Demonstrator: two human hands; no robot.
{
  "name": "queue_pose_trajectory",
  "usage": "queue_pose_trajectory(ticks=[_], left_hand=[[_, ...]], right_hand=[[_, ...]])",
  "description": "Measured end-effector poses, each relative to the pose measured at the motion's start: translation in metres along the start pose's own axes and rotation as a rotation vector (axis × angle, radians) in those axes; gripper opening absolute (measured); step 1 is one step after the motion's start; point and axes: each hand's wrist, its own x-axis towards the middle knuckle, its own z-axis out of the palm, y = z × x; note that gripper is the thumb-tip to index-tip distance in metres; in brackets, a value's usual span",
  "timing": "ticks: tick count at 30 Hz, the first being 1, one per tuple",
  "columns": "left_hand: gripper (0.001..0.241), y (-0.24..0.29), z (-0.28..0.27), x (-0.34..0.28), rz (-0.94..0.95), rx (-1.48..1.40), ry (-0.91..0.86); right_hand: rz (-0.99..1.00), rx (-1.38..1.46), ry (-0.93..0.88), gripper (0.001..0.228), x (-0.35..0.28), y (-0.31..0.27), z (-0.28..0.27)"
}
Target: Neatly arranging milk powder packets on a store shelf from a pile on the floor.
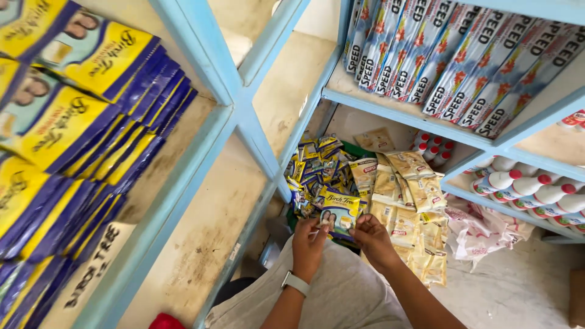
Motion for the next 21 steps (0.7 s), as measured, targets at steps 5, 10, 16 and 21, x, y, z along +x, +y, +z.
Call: queue_pose_trajectory(ticks=[5,10,16,21], left_hand=[[0.023,0.057,-0.019,-0.019,0.045,-0.007,0.082],[0.016,0.132,-0.044,-0.027,0.554,0.283,0.184],[0.013,0.171,-0.063,-0.036,0.432,0.106,0.121],[0.036,0.215,-0.065,-0.059,0.351,-0.235,0.07]], right_hand=[[-0.004,-0.224,0.015,0.052,-0.026,-0.085,0.095],[-0.357,-0.645,-0.044,0.037,-0.026,-0.105,0.132],[-0.353,-0.329,-0.154,0.036,-0.027,-0.159,0.182],[-0.446,-0.34,-0.226,0.018,-0.048,-0.195,0.233]])
